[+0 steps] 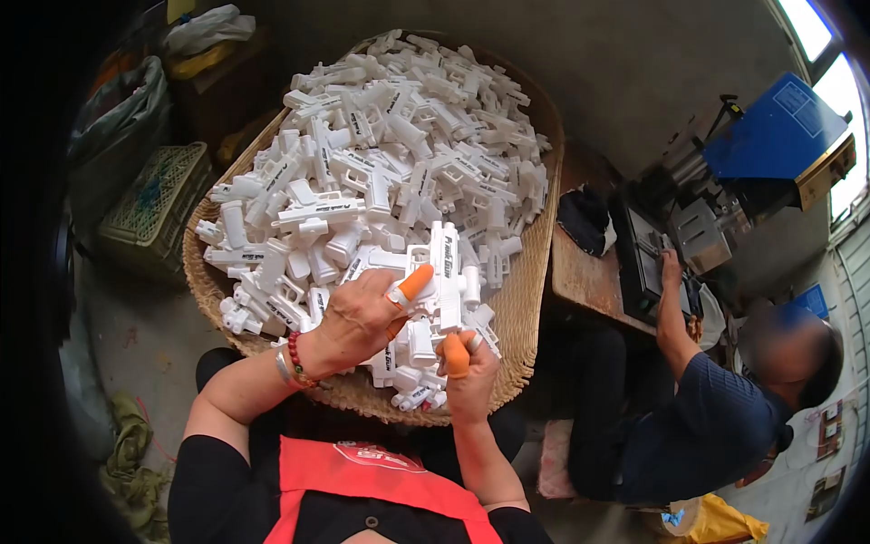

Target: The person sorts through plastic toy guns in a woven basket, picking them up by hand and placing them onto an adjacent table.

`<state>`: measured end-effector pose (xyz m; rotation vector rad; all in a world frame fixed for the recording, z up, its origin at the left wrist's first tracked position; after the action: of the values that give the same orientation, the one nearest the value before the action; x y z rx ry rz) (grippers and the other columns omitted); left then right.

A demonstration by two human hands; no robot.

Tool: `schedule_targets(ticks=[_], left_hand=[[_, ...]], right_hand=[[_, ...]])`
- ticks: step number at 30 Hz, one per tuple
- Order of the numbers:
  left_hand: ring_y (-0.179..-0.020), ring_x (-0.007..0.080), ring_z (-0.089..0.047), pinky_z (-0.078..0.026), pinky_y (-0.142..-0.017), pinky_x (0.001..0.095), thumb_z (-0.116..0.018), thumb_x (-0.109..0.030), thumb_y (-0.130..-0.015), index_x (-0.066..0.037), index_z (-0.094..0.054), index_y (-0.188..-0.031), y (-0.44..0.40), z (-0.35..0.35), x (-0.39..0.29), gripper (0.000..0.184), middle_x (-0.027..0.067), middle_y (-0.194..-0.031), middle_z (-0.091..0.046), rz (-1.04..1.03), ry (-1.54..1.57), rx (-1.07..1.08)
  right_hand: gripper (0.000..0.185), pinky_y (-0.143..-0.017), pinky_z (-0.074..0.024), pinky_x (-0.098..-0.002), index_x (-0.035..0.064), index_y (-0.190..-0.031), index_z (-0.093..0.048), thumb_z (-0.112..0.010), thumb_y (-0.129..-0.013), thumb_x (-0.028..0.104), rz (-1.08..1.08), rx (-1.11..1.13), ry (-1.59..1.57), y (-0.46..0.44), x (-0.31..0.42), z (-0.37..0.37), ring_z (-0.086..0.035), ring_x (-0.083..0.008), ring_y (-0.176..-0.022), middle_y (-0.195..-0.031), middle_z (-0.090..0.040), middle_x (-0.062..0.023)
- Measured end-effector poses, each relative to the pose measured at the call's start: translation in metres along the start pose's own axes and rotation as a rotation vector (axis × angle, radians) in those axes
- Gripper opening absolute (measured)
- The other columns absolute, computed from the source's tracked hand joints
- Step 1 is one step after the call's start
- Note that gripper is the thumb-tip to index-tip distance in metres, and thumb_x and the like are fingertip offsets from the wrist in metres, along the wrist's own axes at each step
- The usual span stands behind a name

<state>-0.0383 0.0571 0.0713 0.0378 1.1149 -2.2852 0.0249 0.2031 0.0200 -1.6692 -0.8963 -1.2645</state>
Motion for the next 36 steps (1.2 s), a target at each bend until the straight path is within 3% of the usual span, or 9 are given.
schedule_targets(ticks=[2, 7, 11, 17, 21, 24, 26, 31, 36], left_hand=[[-0.076, 0.0274, -0.055, -0.046, -0.062, 0.0366, -0.069, -0.015, -0.073, -0.005, -0.058, -0.109, -0.001, 0.0, -0.001, 0.039, 0.0113, -0.087, -0.052, 0.034, 0.063, 0.044], [-0.089, 0.0349, -0.054, -0.047, -0.074, 0.0407, -0.068, -0.011, -0.071, 0.005, -0.056, -0.106, -0.001, -0.005, 0.01, 0.04, 0.019, -0.107, -0.053, 0.086, 0.176, 0.032], [-0.113, 0.0365, -0.045, -0.039, -0.094, 0.0394, -0.067, -0.012, -0.075, 0.003, -0.036, -0.131, 0.013, -0.035, -0.018, 0.066, 0.0226, -0.122, -0.046, -0.009, 0.603, 0.244], [-0.104, 0.0352, -0.051, -0.042, -0.088, 0.0381, -0.062, -0.012, -0.082, -0.004, -0.043, -0.13, -0.001, -0.027, 0.009, 0.053, 0.0193, -0.116, -0.053, 0.046, 0.605, 0.304], [-0.095, 0.0328, -0.056, -0.045, -0.082, 0.0368, -0.061, -0.01, -0.082, -0.005, -0.052, -0.122, 0.0, -0.03, 0.01, 0.042, 0.0168, -0.106, -0.058, 0.075, 0.625, 0.284], [-0.09, 0.0321, -0.058, -0.047, -0.078, 0.0361, -0.06, -0.008, -0.082, -0.006, -0.055, -0.119, 0.0, -0.029, 0.014, 0.037, 0.0159, -0.102, -0.06, 0.117, 0.576, 0.289], [-0.087, 0.0313, -0.059, -0.048, -0.074, 0.0348, -0.059, -0.006, -0.082, -0.006, -0.055, -0.119, -0.001, -0.028, 0.017, 0.036, 0.016, -0.101, -0.06, 0.13, 0.537, 0.287], [-0.08, 0.0303, -0.059, -0.048, -0.069, 0.0348, -0.06, -0.006, -0.081, -0.006, -0.055, -0.118, 0.002, -0.033, 0.01, 0.037, 0.0143, -0.094, -0.06, 0.056, 0.54, 0.259], [-0.071, 0.0294, -0.057, -0.046, -0.061, 0.0362, -0.061, -0.005, -0.08, -0.006, -0.056, -0.115, 0.006, -0.035, 0.01, 0.036, 0.0122, -0.082, -0.057, 0.018, 0.476, 0.23]], right_hand=[[0.024, -0.049, -0.0422, -0.0209, 0.0048, -0.083, -0.058, -0.06, -0.088, 0.028, 0.008, -0.025, -0.047, 0.003, -0.001, 0.003, -0.049, -0.0076, -0.05, -0.066, -0.056, 0.0], [0.059, -0.079, -0.0497, -0.0298, 0.001, -0.132, -0.032, -0.058, -0.089, 0.032, -0.199, 0.215, -0.157, -0.005, -0.017, -0.04, -0.052, -0.0194, -0.107, -0.125, -0.047, -0.0136], [0.047, -0.072, -0.0499, -0.0284, 0.0028, -0.124, -0.039, -0.058, -0.089, 0.027, -0.137, 0.104, -0.175, -0.038, -0.064, -0.006, -0.055, -0.0134, -0.094, -0.112, -0.054, -0.0072], [0.037, -0.039, -0.0407, -0.0233, 0.0097, -0.104, -0.053, -0.059, -0.085, 0.042, -0.171, -0.4, -0.117, -0.174, -0.112, 0.227, -0.057, -0.0134, -0.053, -0.076, -0.058, -0.0027], [0.056, -0.055, -0.0512, -0.0316, 0.0086, -0.116, -0.048, -0.059, -0.082, 0.051, -0.374, -0.583, -0.047, -0.2, -0.129, 0.321, -0.063, -0.0214, -0.075, -0.099, -0.059, -0.0093], [0.044, -0.058, -0.0488, -0.0271, 0.0083, -0.121, -0.045, -0.057, -0.087, 0.034, -0.447, -0.429, 0.172, -0.175, -0.106, 0.263, -0.062, -0.0209, -0.083, -0.103, -0.058, -0.0097], [0.043, -0.065, -0.0496, -0.0296, 0.0105, -0.124, -0.048, -0.054, -0.082, 0.004, -0.372, -0.108, 0.42, -0.163, -0.125, 0.217, -0.06, -0.0183, -0.085, -0.106, -0.06, -0.0072], [0.072, -0.087, -0.0452, -0.036, 0.0016, -0.124, -0.048, -0.069, -0.073, 0.048, -0.227, 0.385, 1.226, -0.146, -0.171, 0.095, -0.06, -0.0323, -0.101, -0.111, -0.06, -0.0218], [0.074, -0.086, -0.0433, -0.0447, 0.0032, -0.126, -0.045, -0.065, -0.072, 0.049, -0.047, 0.308, 1.459, -0.143, -0.165, 0.053, -0.059, -0.0362, -0.099, -0.105, -0.061, -0.0213]])
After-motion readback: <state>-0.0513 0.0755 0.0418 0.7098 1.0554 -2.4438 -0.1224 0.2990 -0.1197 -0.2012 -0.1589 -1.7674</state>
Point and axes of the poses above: each hand's wrist, its own y-axis away from the middle knuckle, its own z-axis out of the back of the hand, x = y × z, the point moved 9 cm from there along -y, towards the middle knuckle
